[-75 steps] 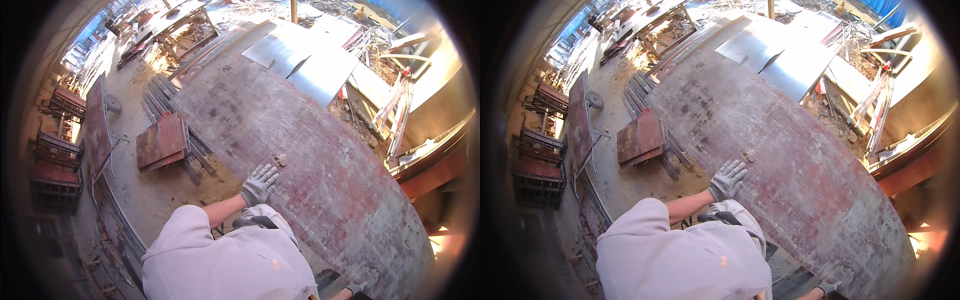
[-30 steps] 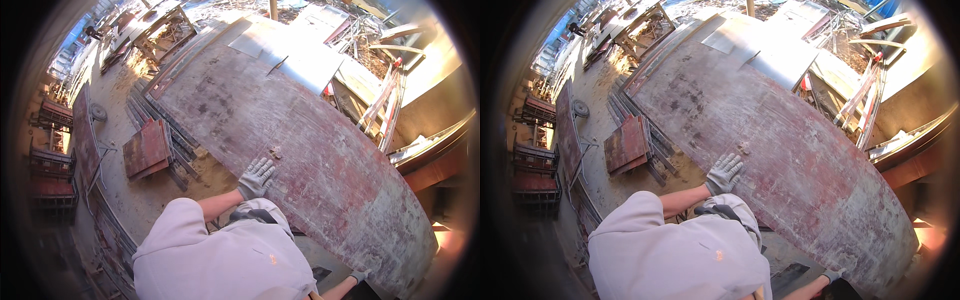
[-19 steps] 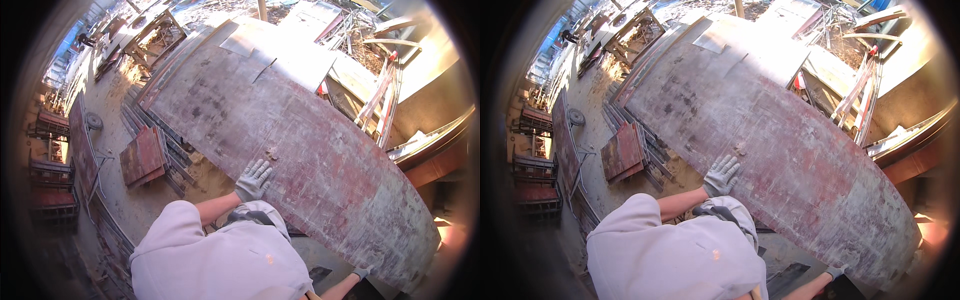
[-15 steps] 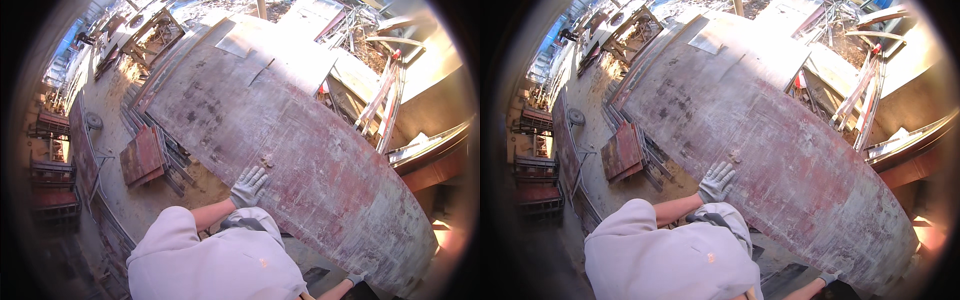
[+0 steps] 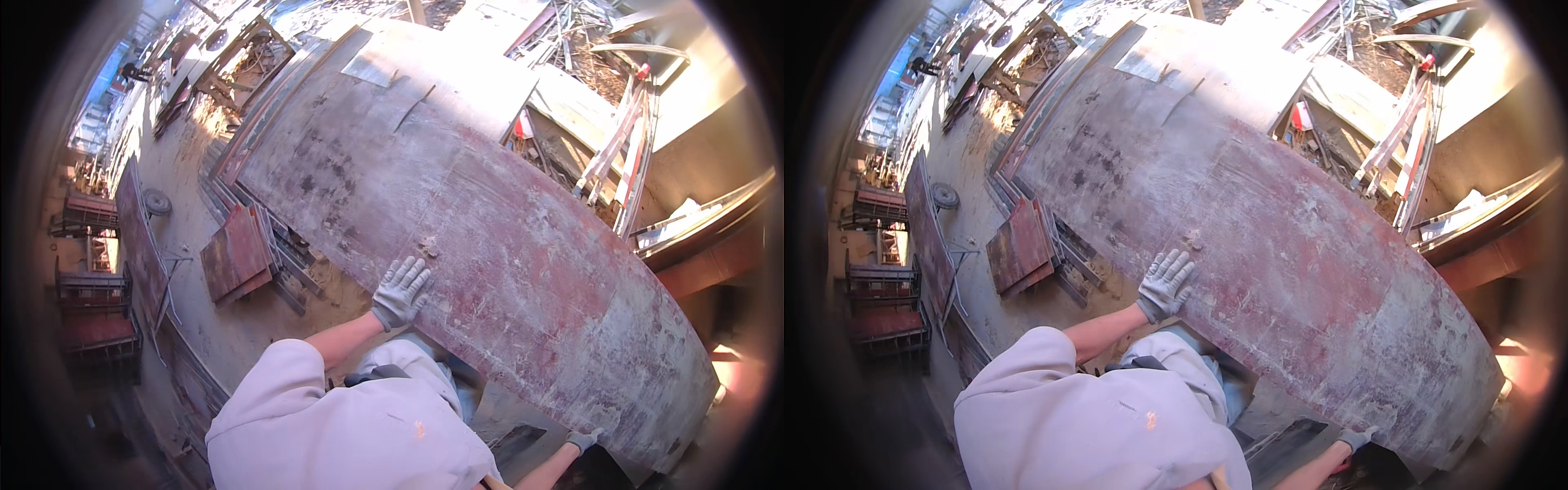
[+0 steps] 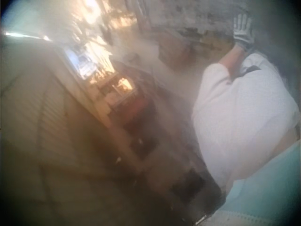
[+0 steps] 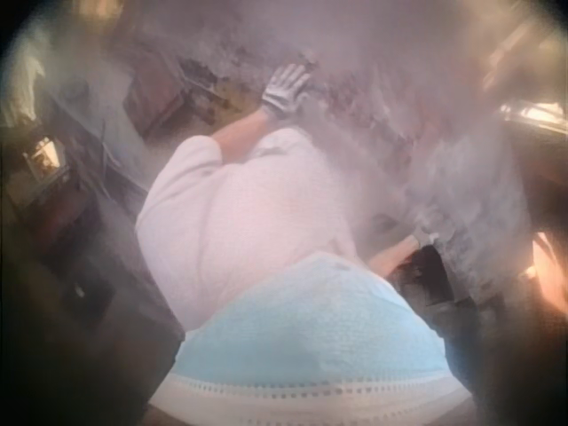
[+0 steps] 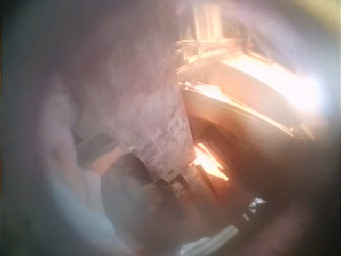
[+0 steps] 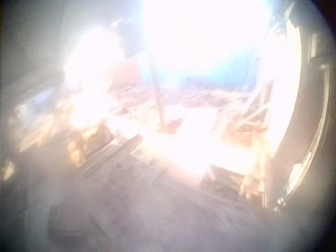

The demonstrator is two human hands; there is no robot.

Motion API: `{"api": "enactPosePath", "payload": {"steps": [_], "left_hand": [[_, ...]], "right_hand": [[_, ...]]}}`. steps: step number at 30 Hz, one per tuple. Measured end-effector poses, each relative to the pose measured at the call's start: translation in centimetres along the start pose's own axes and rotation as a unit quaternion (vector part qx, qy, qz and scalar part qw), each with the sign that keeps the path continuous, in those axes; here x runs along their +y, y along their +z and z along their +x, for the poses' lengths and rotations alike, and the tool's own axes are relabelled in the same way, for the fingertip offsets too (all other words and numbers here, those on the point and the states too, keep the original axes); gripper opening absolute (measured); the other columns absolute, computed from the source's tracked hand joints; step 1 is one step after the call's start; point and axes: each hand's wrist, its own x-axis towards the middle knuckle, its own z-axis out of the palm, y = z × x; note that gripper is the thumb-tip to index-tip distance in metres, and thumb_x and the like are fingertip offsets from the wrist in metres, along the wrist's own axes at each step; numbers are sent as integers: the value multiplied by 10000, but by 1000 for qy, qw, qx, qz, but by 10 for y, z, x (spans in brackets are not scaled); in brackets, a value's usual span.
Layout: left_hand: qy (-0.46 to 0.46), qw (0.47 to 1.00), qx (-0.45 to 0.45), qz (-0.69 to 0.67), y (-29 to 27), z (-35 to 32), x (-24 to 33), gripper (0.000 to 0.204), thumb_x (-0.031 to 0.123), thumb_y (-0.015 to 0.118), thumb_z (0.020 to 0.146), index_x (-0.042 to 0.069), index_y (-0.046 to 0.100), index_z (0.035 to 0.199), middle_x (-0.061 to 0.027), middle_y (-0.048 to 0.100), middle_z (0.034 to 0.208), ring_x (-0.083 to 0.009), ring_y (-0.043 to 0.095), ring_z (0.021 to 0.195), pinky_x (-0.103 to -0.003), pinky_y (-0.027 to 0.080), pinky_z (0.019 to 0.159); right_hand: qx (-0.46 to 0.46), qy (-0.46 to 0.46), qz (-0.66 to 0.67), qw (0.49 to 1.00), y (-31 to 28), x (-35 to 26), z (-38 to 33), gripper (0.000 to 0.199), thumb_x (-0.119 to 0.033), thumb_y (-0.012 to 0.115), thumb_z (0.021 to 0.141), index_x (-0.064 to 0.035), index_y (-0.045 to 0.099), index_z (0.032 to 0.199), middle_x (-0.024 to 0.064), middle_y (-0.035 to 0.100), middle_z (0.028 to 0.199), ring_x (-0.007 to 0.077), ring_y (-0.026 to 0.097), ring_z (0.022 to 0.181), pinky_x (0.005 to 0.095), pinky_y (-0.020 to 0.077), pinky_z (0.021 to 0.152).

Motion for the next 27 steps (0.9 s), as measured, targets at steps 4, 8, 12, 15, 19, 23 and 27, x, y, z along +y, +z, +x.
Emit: {"api": "enactPosePath", "payload": {"steps": [4,8,12,15,19,23,27], "left_hand": [[-1,1000,10,7,0,-5,4,633,330,674,933,73,554,1498,-167,475,1608,-357,397,1525,-536,258,1272],[1,1000,15,1,6,-8,-2,613,370,650,943,74,586,1476,-171,475,1611,-346,386,1533,-535,227,1284],[-6,1000,12,-2,10,-14,-5,610,370,650,947,74,586,1476,-165,471,1614,-344,377,1538,-533,224,1286],[-7,1000,19,-7,10,-19,-4,607,367,650,949,76,585,1477,-160,472,1614,-342,376,1539,-534,221,1287],[-4,1000,15,-2,11,-19,-5,634,337,678,917,90,569,1491,-158,466,1618,-342,379,1537,-535,236,1284],[4,1000,23,0,17,2,-9,631,343,678,918,92,575,1488,-153,471,1616,-339,381,1537,-534,232,1286],[2,1000,25,-3,28,49,-13,636,353,675,923,92,570,1493,-152,466,1619,-338,371,1543,-534,221,1291]], "right_hand": [[35,2,-12,999,17,-11,-27,733,-570,649,975,31,627,1394,163,611,1465,322,611,1237,452,496,1062],[93,-52,-95,990,42,-26,-75,745,-606,688,931,13,678,1347,175,662,1393,275,651,1167,422,504,1045],[125,-47,-109,985,51,-30,-99,726,-580,673,953,7,659,1381,177,647,1418,300,641,1191,430,499,1056],[116,-91,-54,988,41,-20,-85,704,-542,660,979,-10,615,1437,180,611,1464,316,629,1221,432,498,1067],[57,-83,12,995,20,-7,-42,601,-441,652,1005,-121,557,1504,129,585,1486,271,580,1284,447,455,1132],[15,-72,18,997,32,-9,-4,618,-437,644,1011,-99,538,1517,147,568,1504,286,586,1283,445,462,1123],[-1,-69,14,997,93,-29,10,635,-434,636,1017,-77,519,1529,166,551,1521,300,591,1282,443,469,1113]]}}
